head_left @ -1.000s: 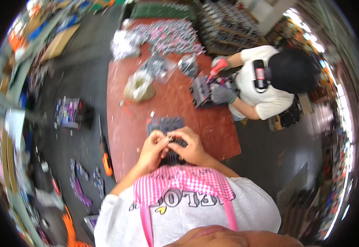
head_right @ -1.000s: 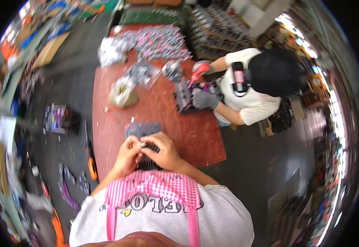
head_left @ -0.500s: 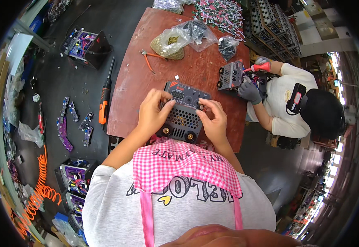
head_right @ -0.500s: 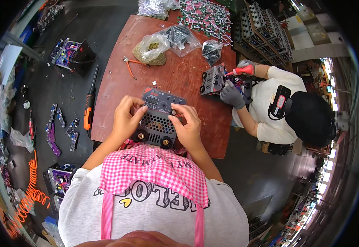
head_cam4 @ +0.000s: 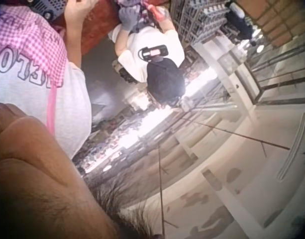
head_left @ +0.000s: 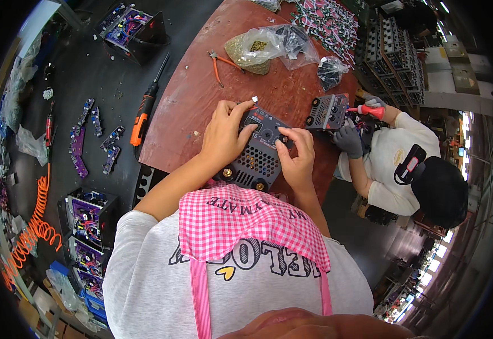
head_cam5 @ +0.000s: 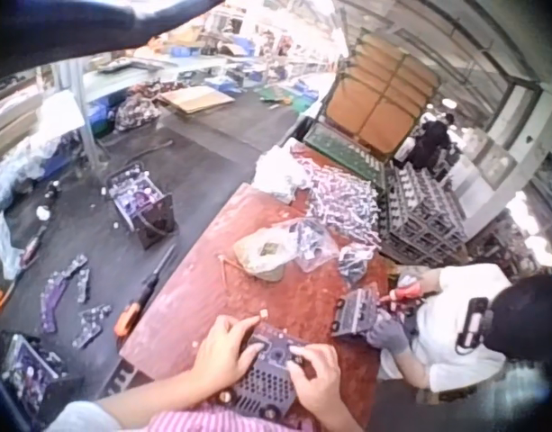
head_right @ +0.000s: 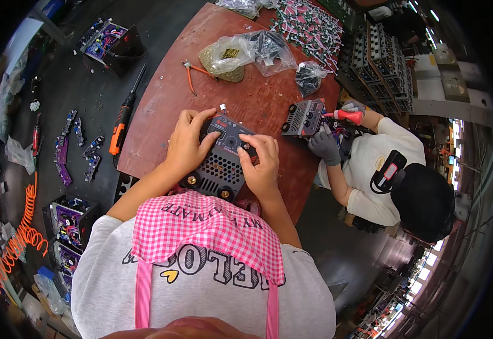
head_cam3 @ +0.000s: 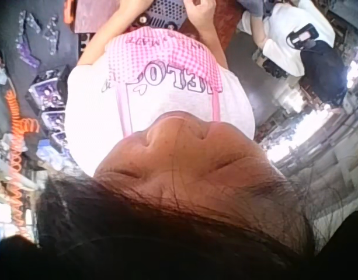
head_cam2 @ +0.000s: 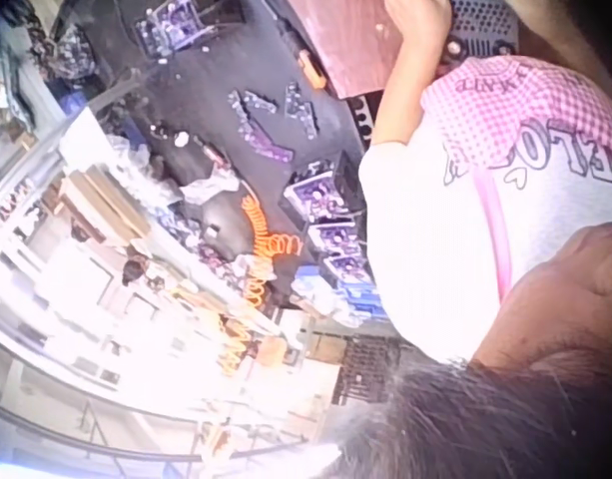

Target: Assembling components and screwing covers onto electronic power supply units at a workbench.

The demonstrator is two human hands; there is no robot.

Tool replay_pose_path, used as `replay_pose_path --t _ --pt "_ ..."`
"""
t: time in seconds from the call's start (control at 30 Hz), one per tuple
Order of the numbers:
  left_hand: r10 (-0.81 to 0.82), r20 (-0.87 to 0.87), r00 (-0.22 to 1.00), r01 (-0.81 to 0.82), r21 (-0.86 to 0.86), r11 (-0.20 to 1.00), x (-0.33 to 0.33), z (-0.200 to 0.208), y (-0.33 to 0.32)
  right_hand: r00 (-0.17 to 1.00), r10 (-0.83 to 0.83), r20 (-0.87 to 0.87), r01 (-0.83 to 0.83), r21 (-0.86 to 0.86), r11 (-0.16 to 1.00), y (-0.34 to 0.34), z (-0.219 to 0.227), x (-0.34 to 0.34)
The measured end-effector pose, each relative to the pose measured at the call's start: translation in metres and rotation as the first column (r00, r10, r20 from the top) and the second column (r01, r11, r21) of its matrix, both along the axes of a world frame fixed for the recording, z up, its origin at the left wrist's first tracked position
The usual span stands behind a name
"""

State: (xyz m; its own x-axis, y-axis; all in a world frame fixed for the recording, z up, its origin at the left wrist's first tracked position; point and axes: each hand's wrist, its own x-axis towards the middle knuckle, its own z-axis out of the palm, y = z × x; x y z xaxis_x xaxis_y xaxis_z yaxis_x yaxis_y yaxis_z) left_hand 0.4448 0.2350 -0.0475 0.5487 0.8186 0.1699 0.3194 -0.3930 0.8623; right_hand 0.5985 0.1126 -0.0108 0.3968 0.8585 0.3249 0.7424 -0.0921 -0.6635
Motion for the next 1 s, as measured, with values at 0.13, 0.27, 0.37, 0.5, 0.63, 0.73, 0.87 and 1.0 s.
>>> replay_pose_path --t 0.13,0.27,0.37,0.5,0.63,0.73,0.87,1.0 --pt "-0.066 0.125 0.990 0.034 0.248 0.968 -0.006 0.011 -0.006 0.996 0.040 -0.084 -0.039 0.012 0.999 -0.001 0.001 -0.001" --pt "-0.228 0.267 0.936 0.124 0.355 0.927 -0.004 0.020 -0.015 0.825 0.074 -0.560 -0.077 0.018 0.997 -0.008 -0.007 -0.002" --pt "-0.258 0.267 0.928 0.145 0.379 0.914 -0.003 0.017 -0.015 0.819 0.115 -0.563 -0.140 0.000 0.990 -0.013 -0.011 0.002" --pt "-0.267 0.340 0.902 0.165 0.301 0.939 -0.003 0.019 -0.016 0.659 0.105 -0.745 -0.123 0.032 0.992 -0.012 0.002 -0.004" --pt "-0.248 0.323 0.913 0.165 0.265 0.950 -0.002 0.016 -0.020 0.577 0.111 -0.809 -0.092 0.070 0.993 -0.007 0.012 -0.012" --pt "-0.227 0.284 0.932 0.156 0.254 0.955 -0.004 0.017 -0.018 0.642 0.016 -0.766 -0.012 0.010 1.000 -0.008 0.010 -0.007" --pt "0.004 0.135 0.991 -0.019 0.114 0.993 -0.003 0.017 -0.002 0.928 -0.010 -0.372 -0.028 -0.096 0.995 -0.004 0.006 0.010" --pt "0.066 0.026 0.997 -0.067 0.020 0.998 0.004 -0.006 0.000 0.975 0.192 0.114 -0.191 -0.017 0.981 0.007 0.005 0.015"
